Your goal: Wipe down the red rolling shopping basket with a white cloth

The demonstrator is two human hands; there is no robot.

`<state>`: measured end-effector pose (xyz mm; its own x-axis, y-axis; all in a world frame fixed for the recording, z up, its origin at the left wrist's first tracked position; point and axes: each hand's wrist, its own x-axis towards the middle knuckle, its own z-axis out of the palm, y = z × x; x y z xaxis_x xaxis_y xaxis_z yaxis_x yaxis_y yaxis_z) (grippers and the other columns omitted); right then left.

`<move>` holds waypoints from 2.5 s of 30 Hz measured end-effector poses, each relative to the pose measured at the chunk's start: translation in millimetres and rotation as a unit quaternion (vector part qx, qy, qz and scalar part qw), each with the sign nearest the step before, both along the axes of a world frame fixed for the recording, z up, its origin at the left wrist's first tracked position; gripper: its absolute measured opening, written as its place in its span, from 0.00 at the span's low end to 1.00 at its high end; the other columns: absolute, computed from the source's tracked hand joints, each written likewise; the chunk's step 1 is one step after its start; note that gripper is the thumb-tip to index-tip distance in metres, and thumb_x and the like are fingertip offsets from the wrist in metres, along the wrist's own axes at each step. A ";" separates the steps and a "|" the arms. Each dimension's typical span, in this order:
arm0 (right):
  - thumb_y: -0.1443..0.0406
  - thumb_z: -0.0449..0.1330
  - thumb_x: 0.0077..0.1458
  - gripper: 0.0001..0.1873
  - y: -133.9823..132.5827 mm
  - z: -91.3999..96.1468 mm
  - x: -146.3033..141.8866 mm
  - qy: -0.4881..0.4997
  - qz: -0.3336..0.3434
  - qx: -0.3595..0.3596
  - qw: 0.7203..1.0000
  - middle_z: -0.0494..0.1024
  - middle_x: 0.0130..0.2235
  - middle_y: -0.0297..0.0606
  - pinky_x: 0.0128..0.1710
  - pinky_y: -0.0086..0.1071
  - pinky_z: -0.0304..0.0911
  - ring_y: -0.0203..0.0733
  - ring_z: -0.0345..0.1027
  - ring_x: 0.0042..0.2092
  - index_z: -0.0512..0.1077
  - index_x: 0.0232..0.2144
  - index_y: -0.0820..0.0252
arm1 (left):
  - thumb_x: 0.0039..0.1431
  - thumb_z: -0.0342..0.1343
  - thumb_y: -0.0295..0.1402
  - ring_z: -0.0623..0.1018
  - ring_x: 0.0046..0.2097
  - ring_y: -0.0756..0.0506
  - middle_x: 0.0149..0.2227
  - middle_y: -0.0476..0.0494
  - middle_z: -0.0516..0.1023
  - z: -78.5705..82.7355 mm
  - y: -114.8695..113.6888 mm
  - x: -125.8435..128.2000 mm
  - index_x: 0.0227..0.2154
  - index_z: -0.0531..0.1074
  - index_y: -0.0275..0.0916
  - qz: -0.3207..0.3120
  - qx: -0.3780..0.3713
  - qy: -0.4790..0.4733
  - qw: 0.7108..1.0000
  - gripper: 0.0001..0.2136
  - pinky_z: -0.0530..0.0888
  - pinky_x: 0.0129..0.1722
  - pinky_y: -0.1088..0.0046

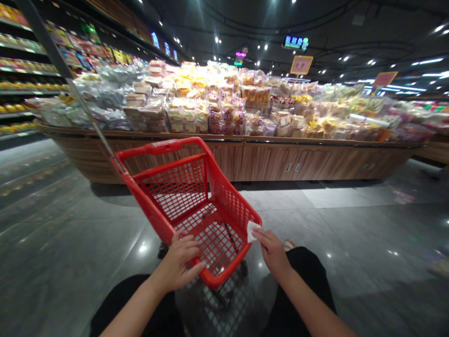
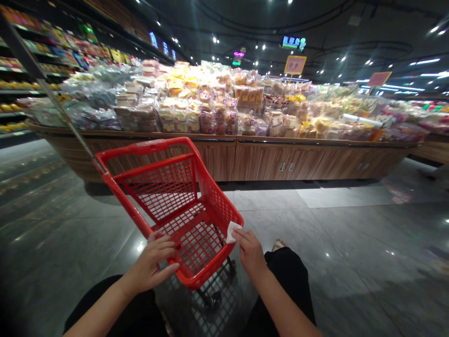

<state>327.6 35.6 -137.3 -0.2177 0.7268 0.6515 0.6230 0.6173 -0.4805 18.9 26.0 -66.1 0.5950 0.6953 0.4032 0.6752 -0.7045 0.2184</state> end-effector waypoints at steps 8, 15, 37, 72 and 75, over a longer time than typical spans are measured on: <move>0.71 0.52 0.55 0.16 10.2 19.5 7.3 0.076 -0.054 -0.016 0.996 0.78 0.42 0.40 0.45 0.38 0.69 0.43 0.72 0.44 0.73 0.44 0.56 | 0.57 0.51 0.42 0.72 0.50 0.42 0.48 0.44 0.75 -3.0 -23.9 33.0 0.49 0.66 0.44 0.049 0.030 0.023 0.998 0.18 0.49 0.59 0.50; 0.69 0.55 0.56 0.19 10.6 -0.4 9.7 -0.004 0.015 -0.018 1.000 0.72 0.52 0.44 0.52 0.41 0.64 0.45 0.66 0.53 0.68 0.51 0.58 | 0.58 0.50 0.44 0.78 0.40 0.41 0.37 0.39 0.80 -18.3 -41.0 96.3 0.41 0.71 0.37 0.173 -0.097 0.122 0.972 0.16 0.68 0.47 0.57; 0.78 0.47 0.53 0.18 -5.4 -2.6 -18.9 -0.012 0.068 0.094 0.993 0.74 0.49 0.46 0.43 0.40 0.69 0.45 0.70 0.47 0.66 0.44 0.59 | 0.58 0.45 0.29 0.79 0.33 0.41 0.28 0.39 0.79 -19.0 -36.1 74.8 0.32 0.72 0.37 0.178 -0.129 0.234 0.947 0.10 0.73 0.33 0.65; 0.78 0.45 0.55 0.30 18.7 5.6 -1.8 -0.049 0.122 0.081 0.988 0.72 0.52 0.43 0.47 0.45 0.67 0.44 0.65 0.51 0.61 0.58 0.52 | 0.60 0.45 0.32 0.77 0.32 0.43 0.28 0.45 0.78 -25.8 -49.4 24.3 0.30 0.69 0.39 0.084 -0.099 0.231 0.964 0.08 0.73 0.34 0.64; 0.78 0.45 0.56 0.30 29.2 11.1 -5.8 -0.047 0.124 0.084 0.988 0.72 0.51 0.43 0.47 0.45 0.67 0.44 0.66 0.50 0.61 0.57 0.52 | 0.60 0.46 0.32 0.77 0.32 0.43 0.28 0.45 0.78 -25.9 -50.6 20.7 0.30 0.69 0.39 0.092 -0.099 0.232 0.963 0.08 0.73 0.34 0.65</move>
